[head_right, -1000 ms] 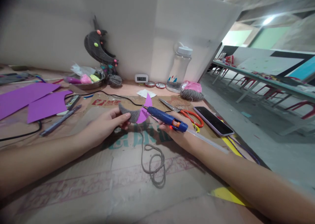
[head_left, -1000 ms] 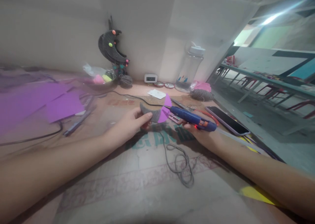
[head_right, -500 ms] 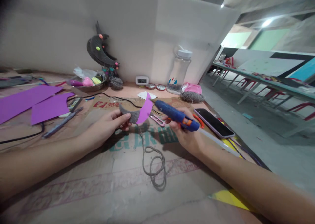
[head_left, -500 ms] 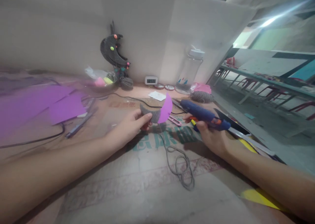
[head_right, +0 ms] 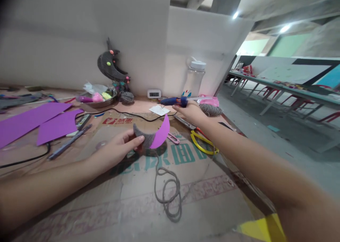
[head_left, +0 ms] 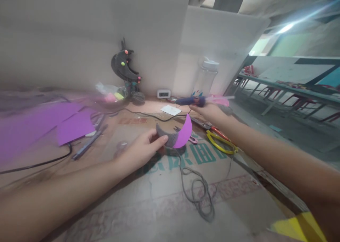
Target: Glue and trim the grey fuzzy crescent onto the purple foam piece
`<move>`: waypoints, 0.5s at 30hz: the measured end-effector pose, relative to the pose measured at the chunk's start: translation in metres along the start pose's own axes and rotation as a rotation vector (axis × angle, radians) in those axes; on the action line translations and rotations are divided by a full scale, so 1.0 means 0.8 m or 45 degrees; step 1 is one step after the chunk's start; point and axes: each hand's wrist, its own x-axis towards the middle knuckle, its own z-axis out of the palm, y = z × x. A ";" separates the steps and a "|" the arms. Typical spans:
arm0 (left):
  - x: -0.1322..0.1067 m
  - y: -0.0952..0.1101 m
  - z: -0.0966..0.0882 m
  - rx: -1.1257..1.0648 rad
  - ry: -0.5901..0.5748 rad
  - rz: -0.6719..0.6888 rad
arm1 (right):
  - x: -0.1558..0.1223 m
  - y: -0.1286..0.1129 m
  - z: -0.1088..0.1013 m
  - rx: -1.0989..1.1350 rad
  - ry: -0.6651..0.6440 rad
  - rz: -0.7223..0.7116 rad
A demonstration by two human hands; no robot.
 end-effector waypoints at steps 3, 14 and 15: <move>0.000 0.000 0.001 -0.017 0.000 0.001 | 0.038 0.003 0.030 0.024 -0.032 -0.046; -0.002 0.005 0.002 -0.094 -0.028 0.029 | 0.072 0.026 0.055 -0.122 -0.174 -0.016; -0.002 0.006 0.002 -0.101 -0.031 0.026 | 0.067 0.026 0.050 -0.131 -0.157 -0.032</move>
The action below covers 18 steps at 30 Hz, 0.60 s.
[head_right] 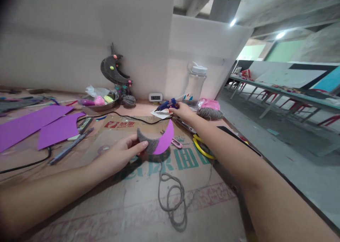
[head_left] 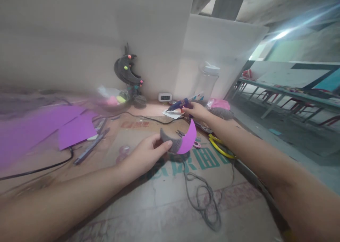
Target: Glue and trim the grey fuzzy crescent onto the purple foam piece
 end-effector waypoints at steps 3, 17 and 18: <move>0.000 0.001 -0.001 0.010 0.039 -0.023 | -0.031 -0.005 -0.012 -0.019 0.108 -0.070; 0.001 0.003 -0.005 0.020 0.145 0.057 | -0.206 -0.072 -0.008 0.929 -0.455 0.193; 0.000 0.004 -0.005 0.018 0.153 0.056 | -0.209 -0.077 -0.004 1.041 -0.521 0.264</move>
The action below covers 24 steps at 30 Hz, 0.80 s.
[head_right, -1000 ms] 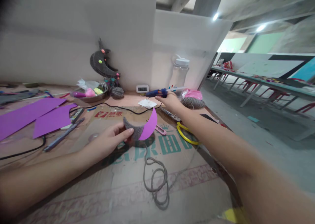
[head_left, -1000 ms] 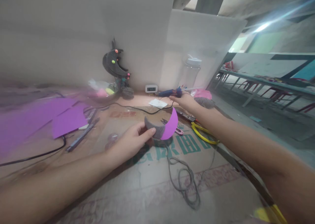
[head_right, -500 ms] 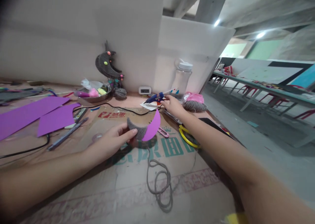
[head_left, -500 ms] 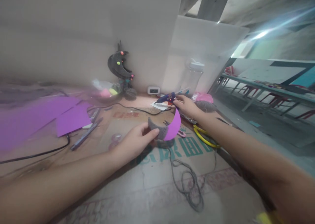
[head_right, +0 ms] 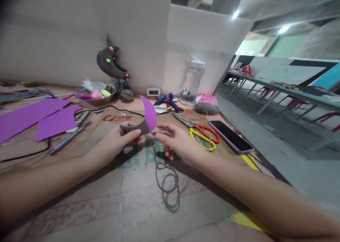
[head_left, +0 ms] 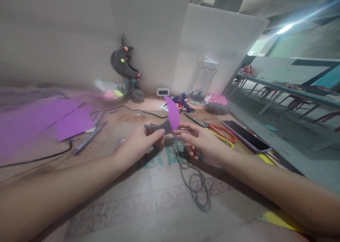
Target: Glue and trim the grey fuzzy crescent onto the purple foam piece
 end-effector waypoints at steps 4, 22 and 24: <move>-0.004 0.005 0.000 -0.003 0.044 -0.014 | -0.005 0.002 0.015 0.209 -0.158 0.162; -0.001 -0.002 0.000 0.094 0.071 0.043 | -0.002 0.022 0.000 -1.712 0.145 -1.286; 0.000 -0.004 0.002 0.073 0.012 0.043 | -0.002 0.024 0.002 -1.732 0.121 -1.322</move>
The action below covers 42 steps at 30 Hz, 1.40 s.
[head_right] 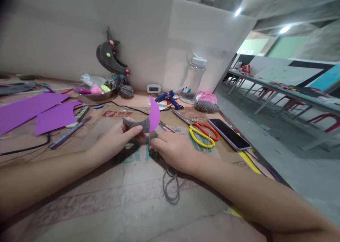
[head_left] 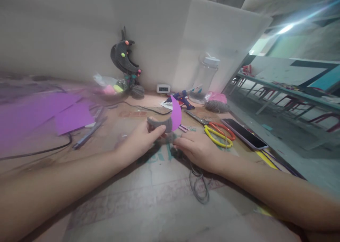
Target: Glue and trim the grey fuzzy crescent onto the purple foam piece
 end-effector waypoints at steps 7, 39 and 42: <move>-0.001 0.001 0.005 -0.053 -0.123 0.052 | -0.001 -0.003 -0.002 0.086 -0.016 -0.025; -0.020 0.009 0.000 0.343 -0.180 0.251 | 0.003 -0.007 -0.013 0.708 0.064 0.430; -0.018 0.010 0.000 0.395 -0.265 0.253 | 0.002 -0.006 -0.012 0.746 0.073 0.466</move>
